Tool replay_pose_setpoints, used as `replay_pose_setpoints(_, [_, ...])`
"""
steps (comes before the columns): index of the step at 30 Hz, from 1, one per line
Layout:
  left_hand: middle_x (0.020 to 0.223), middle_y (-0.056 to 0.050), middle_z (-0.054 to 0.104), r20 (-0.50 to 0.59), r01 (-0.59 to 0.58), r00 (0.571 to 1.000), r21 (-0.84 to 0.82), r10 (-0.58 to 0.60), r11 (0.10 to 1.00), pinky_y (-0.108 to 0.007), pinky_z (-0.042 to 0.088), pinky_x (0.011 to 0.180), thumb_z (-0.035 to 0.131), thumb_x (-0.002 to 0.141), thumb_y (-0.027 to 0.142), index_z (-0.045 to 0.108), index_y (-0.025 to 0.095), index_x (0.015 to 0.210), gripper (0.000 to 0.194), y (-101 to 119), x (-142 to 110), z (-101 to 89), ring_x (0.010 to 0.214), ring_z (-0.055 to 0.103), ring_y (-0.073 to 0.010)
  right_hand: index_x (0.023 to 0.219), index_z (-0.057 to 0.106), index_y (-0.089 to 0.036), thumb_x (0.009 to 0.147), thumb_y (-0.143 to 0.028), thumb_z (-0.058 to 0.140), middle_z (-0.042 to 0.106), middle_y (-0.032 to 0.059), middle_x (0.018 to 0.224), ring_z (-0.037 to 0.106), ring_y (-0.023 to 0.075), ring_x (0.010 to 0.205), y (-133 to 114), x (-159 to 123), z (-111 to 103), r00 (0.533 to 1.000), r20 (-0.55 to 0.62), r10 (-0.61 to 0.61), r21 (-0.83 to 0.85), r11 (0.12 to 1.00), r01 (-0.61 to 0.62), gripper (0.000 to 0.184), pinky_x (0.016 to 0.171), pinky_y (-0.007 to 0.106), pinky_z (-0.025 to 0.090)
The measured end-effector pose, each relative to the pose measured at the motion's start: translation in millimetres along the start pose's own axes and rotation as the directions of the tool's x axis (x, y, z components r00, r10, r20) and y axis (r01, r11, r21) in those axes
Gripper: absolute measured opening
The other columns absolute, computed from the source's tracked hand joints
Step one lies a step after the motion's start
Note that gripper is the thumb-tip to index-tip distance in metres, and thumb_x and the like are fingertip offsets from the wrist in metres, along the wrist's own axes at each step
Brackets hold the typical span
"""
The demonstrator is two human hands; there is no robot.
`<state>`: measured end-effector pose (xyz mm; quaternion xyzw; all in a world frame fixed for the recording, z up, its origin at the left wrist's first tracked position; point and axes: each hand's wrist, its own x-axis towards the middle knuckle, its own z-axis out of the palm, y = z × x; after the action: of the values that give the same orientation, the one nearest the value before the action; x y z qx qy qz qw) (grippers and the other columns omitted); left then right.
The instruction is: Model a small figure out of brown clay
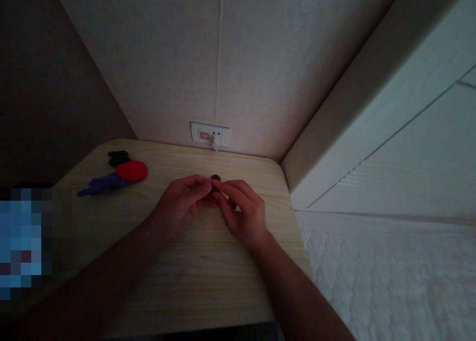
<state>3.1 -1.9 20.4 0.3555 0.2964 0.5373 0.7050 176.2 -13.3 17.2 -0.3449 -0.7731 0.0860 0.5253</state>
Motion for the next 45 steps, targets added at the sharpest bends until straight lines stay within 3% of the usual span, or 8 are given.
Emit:
replay_pose_setpoints(6, [0.078, -0.005, 0.079, 0.001, 0.003, 1.0, -0.023, -0.003, 1.0, -0.026, 0.064, 0.07, 0.098, 0.073, 0.034, 0.081, 0.013, 0.084, 0.029, -0.2, -0.7, 1.7, 0.072, 0.075, -0.0156, 0.13, 0.079, -0.028, 0.103, -0.018, 0.067, 0.079, 0.0084, 0.102, 0.072, 0.0169, 0.079, -0.1, -0.4, -1.0, 0.998, 0.061, 0.028, -0.021, 0.999, -0.027, 0.032, 0.062, 0.029, 0.064])
replay_pose_setpoints(11, [0.082, -0.007, 0.079, -0.012, 0.014, 1.0, -0.083, -0.015, 0.996, -0.028, 0.064, 0.071, 0.096, 0.075, 0.036, 0.08, 0.013, 0.085, 0.031, -0.6, -0.3, 3.0, 0.071, 0.074, -0.0159, 0.139, 0.075, -0.03, 0.102, -0.017, 0.067, 0.079, 0.0105, 0.118, 0.078, 0.0218, 0.098, 0.9, -5.3, 0.0, 0.999, 0.003, -0.043, -0.067, 0.997, 0.043, 0.04, 0.078, 0.035, 0.07])
replay_pose_setpoints(15, [0.086, -0.008, 0.08, -0.039, 0.017, 0.999, -0.112, -0.022, 0.994, -0.031, 0.064, 0.074, 0.097, 0.073, 0.036, 0.079, 0.012, 0.085, 0.032, -0.4, 0.4, 3.0, 0.074, 0.075, -0.017, 0.142, 0.073, -0.031, 0.102, -0.019, 0.066, 0.078, 0.0116, 0.127, 0.077, 0.0172, 0.08, -3.0, -6.6, -0.7, 0.998, 0.063, -0.029, -0.094, 0.995, 0.035, 0.042, 0.066, 0.032, 0.068])
replay_pose_setpoints(21, [0.086, -0.007, 0.078, -0.053, -0.005, 0.999, -0.083, 0.0, 0.997, -0.03, 0.064, 0.073, 0.097, 0.072, 0.035, 0.08, 0.012, 0.083, 0.031, -3.3, 0.0, 1.8, 0.074, 0.073, -0.0157, 0.135, 0.075, -0.024, 0.103, -0.018, 0.063, 0.077, 0.0124, 0.115, 0.075, 0.0169, 0.08, -6.5, -4.4, 0.3, 0.995, 0.096, -0.029, -0.125, 0.991, 0.041, 0.034, 0.063, 0.028, 0.065])
replay_pose_setpoints(26, [0.082, -0.005, 0.078, -0.017, -0.024, 1.0, 0.023, 0.024, 0.999, -0.029, 0.064, 0.071, 0.093, 0.079, 0.039, 0.08, 0.015, 0.083, 0.028, -5.2, -0.6, 3.0, 0.072, 0.073, -0.016, 0.129, 0.075, -0.024, 0.103, -0.02, 0.066, 0.077, 0.0075, 0.102, 0.065, 0.0131, 0.065, -3.7, -3.0, 2.7, 0.999, 0.027, 0.017, -0.09, 0.996, -0.014, 0.027, 0.058, 0.027, 0.06])
replay_pose_setpoints(31, [0.083, -0.007, 0.08, 0.012, -0.041, 0.999, 0.11, 0.04, 0.993, -0.032, 0.065, 0.071, 0.091, 0.08, 0.042, 0.082, 0.016, 0.086, 0.028, -7.6, -0.1, 1.0, 0.074, 0.076, -0.0196, 0.129, 0.076, -0.022, 0.104, -0.017, 0.064, 0.077, 0.0078, 0.096, 0.068, 0.0151, 0.072, -0.7, -1.4, 1.9, 0.998, 0.042, 0.041, -0.041, 0.998, -0.039, 0.029, 0.063, 0.029, 0.061])
replay_pose_setpoints(39, [0.079, -0.008, 0.079, 0.02, 0.021, 1.0, -0.014, -0.02, 1.0, -0.029, 0.063, 0.071, 0.093, 0.076, 0.037, 0.082, 0.012, 0.085, 0.028, -7.5, -0.8, 2.6, 0.071, 0.074, -0.0174, 0.13, 0.078, -0.026, 0.1, -0.009, 0.067, 0.073, 0.0091, 0.112, 0.072, 0.016, 0.084, 4.5, -7.5, 1.9, 0.998, -0.02, -0.064, -0.099, 0.993, 0.062, 0.036, 0.067, 0.028, 0.062])
replay_pose_setpoints(45, [0.08, -0.009, 0.08, 0.011, 0.034, 0.999, -0.026, -0.033, 0.999, -0.028, 0.063, 0.072, 0.094, 0.075, 0.035, 0.083, 0.01, 0.086, 0.029, -7.4, -1.5, 2.7, 0.072, 0.074, -0.0175, 0.123, 0.078, -0.023, 0.103, -0.015, 0.065, 0.07, 0.0086, 0.107, 0.071, 0.0157, 0.083, 3.8, -2.4, 1.9, 0.997, 0.052, 0.05, 0.0, 0.999, -0.05, 0.026, 0.064, 0.026, 0.061])
